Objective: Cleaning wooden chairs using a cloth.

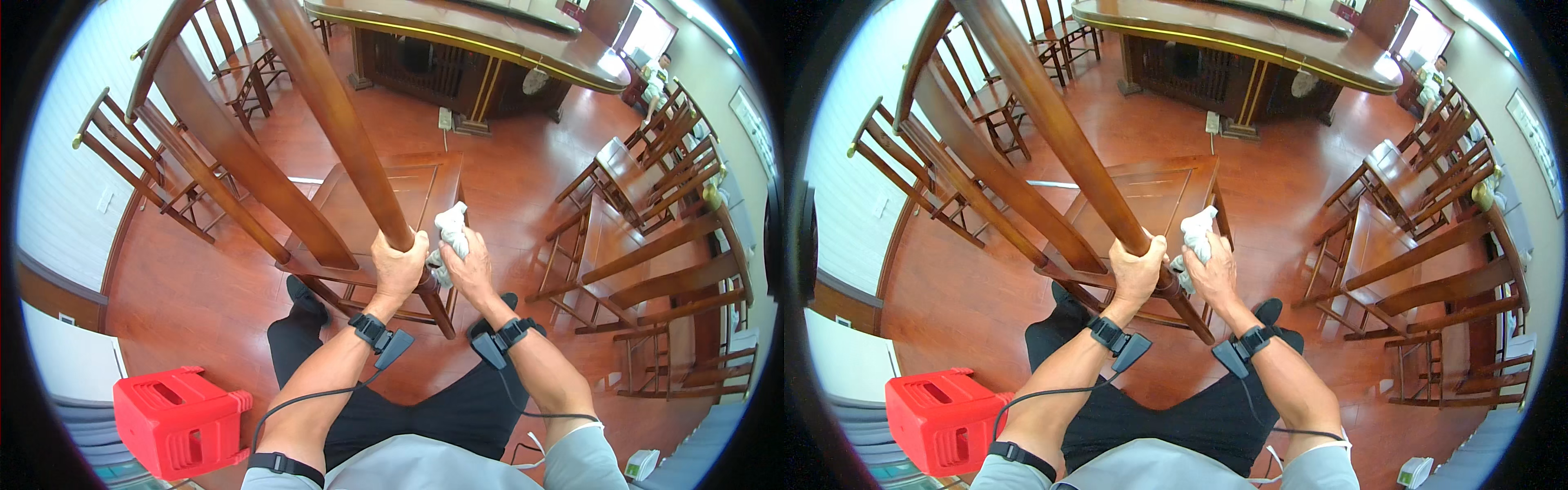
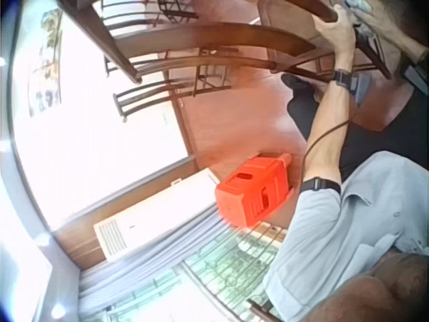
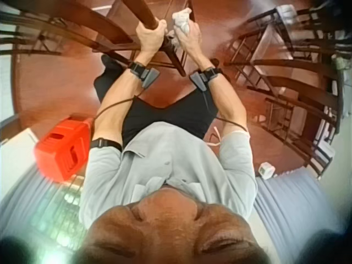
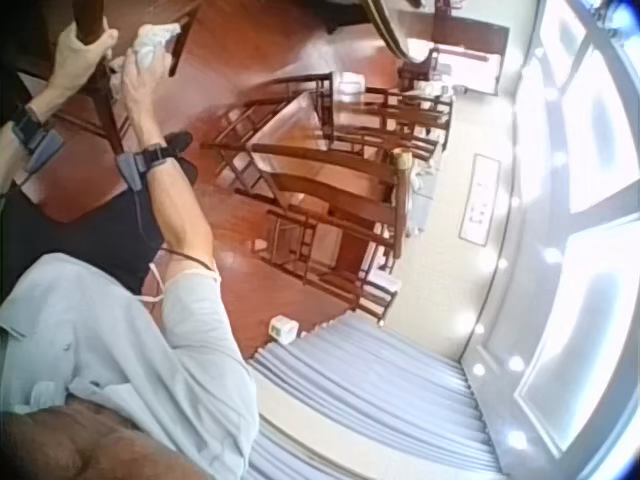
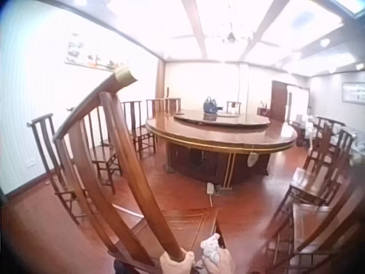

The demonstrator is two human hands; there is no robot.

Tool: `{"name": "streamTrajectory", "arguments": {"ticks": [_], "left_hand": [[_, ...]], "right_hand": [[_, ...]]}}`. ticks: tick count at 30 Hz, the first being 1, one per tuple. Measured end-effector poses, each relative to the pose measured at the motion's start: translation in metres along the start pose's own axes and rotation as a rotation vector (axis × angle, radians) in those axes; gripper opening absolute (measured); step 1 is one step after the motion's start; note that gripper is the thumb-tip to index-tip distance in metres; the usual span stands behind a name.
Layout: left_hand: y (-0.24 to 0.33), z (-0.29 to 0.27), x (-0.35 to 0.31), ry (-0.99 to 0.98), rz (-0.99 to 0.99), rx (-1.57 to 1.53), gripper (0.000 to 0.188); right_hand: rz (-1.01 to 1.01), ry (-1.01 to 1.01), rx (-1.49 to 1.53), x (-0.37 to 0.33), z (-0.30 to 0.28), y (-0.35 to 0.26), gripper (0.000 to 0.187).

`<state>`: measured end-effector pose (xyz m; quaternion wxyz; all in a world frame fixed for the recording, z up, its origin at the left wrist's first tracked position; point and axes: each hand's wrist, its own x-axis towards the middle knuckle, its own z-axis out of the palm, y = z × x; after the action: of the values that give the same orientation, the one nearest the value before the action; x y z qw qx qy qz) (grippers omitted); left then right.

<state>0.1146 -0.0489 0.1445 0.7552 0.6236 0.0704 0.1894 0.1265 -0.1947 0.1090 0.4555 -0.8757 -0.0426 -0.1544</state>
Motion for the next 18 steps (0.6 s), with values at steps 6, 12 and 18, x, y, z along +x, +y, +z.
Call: {"name": "streamTrajectory", "arguments": {"ticks": [6, 12, 18], "left_hand": [[0.0, -0.017, -0.011, -0.065, -0.022, 0.048, 0.013], [0.003, -0.018, -0.024, -0.051, -0.047, 0.096, 0.011], [-0.003, -0.013, -0.026, -0.058, -0.038, -0.01, 0.011]], "right_hand": [[-0.133, -0.094, -0.208, 0.053, 0.01, 0.016, 0.04], [0.013, -0.005, -0.207, 0.121, 0.02, 0.059, 0.044], [0.096, 0.066, -0.196, 0.185, 0.037, 0.103, 0.04]]}}
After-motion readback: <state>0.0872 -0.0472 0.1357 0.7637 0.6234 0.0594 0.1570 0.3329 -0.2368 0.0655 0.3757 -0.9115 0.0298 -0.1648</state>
